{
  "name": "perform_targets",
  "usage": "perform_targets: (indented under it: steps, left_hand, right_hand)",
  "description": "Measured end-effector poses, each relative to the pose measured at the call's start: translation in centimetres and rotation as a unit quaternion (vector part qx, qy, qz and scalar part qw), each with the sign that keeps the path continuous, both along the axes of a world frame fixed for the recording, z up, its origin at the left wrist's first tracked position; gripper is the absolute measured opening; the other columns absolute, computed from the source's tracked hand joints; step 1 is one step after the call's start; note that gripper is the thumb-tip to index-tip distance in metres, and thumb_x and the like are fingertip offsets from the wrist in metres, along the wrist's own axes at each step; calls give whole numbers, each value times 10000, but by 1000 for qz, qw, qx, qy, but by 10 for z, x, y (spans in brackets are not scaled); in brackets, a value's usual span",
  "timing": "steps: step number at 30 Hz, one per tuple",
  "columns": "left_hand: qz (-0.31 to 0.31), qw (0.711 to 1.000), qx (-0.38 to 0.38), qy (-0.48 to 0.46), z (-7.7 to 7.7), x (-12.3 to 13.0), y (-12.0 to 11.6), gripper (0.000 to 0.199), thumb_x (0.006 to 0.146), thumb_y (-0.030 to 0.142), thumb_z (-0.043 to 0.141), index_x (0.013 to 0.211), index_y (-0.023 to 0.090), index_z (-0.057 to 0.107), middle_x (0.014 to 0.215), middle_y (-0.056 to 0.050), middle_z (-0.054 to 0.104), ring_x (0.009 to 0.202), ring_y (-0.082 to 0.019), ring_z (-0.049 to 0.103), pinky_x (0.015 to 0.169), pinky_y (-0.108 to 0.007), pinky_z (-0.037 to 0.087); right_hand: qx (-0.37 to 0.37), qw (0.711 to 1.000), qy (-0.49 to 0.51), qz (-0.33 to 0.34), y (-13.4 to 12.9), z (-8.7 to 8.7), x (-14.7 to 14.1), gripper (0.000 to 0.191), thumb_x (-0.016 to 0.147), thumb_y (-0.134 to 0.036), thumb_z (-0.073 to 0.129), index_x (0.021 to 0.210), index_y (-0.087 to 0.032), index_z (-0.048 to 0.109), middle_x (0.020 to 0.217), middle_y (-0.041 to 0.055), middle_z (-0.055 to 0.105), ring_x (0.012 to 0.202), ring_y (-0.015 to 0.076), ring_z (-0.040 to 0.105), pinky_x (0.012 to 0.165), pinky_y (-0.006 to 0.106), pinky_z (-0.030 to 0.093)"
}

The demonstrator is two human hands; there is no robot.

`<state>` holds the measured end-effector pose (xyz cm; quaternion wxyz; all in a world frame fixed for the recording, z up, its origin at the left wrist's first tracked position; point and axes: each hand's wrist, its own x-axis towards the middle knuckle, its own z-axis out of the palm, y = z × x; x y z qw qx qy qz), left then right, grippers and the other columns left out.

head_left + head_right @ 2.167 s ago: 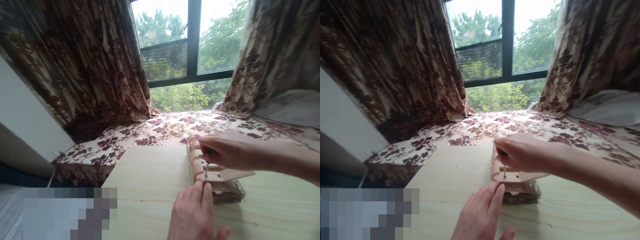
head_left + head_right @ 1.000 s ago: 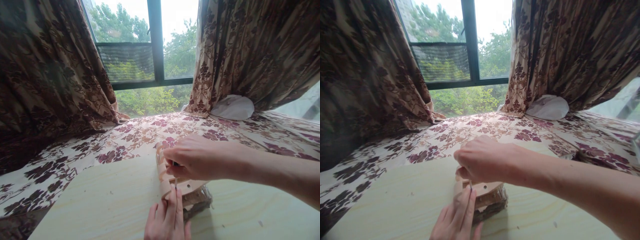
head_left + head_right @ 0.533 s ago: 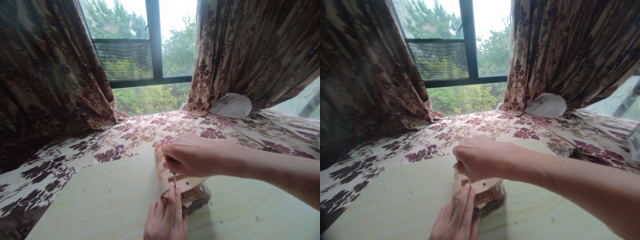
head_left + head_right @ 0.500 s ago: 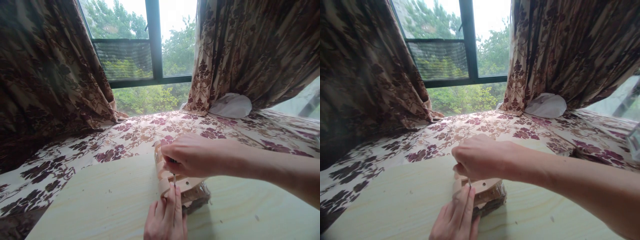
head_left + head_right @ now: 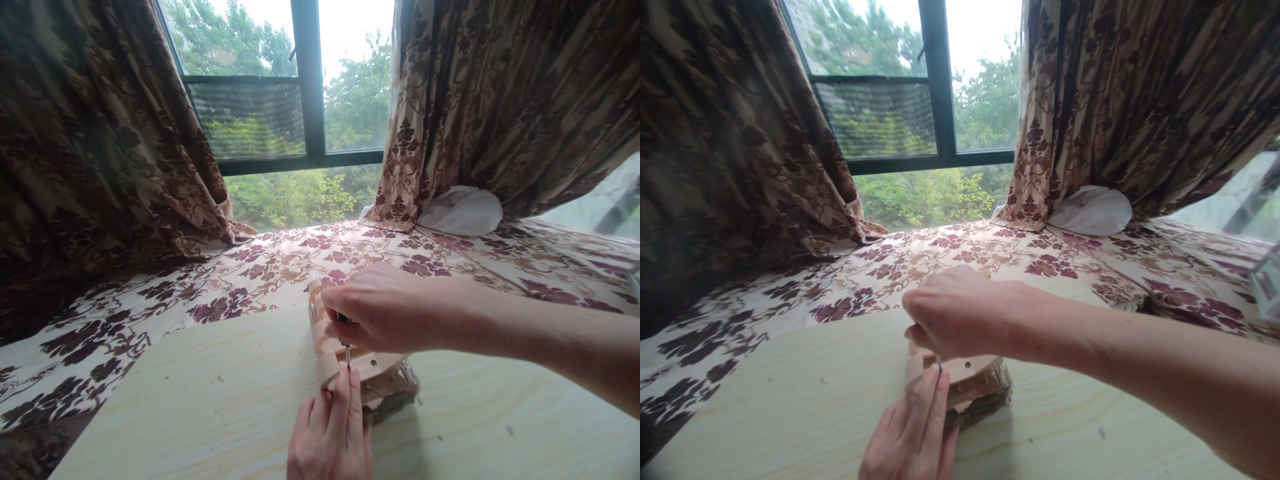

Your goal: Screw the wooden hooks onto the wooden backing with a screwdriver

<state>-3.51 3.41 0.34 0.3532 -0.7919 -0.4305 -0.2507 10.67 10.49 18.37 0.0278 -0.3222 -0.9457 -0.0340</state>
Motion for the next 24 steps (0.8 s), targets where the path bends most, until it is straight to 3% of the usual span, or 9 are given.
perform_targets:
  steps: [5, 12, 20, 24]
  left_hand:
    - [-19, 1000, 22, 4, -2, -3, 3, 414, 747, 177, 586, 1141, 50, 572, 1181, -144, 600, 888, -221, 610, 690, -333, 484]
    - [-1, 1000, -4, -4, 0, -1, 0, 379, 776, 165, 546, 1144, 77, 573, 1211, -104, 592, 924, -210, 606, 726, -331, 486]
    - [-2, 1000, -3, -22, -1, 2, 0, 372, 781, 156, 530, 1143, 78, 573, 1199, -95, 601, 939, -221, 607, 732, -336, 481]
    - [-8, 1000, 6, -6, -1, 0, 1, 394, 765, 161, 549, 1146, 59, 568, 1200, -126, 595, 925, -224, 610, 712, -333, 484]
  right_hand:
    - [1, 997, -33, 72, -5, 7, -1, 161, 868, -224, 495, 740, -160, 568, 598, -15, 488, 503, 87, 269, 474, 255, 204]
    - [4, 1000, -27, 7, -1, 4, -6, 193, 881, -236, 465, 748, -161, 583, 611, 1, 498, 507, 98, 259, 477, 263, 202]
    - [16, 997, -47, 64, -3, 5, -5, 124, 853, -223, 515, 769, -157, 578, 643, 10, 540, 512, 98, 267, 475, 262, 205]
    - [9, 999, -22, 28, 3, 1, -7, 134, 850, -219, 485, 757, -162, 562, 645, 12, 536, 527, 102, 286, 492, 265, 209]
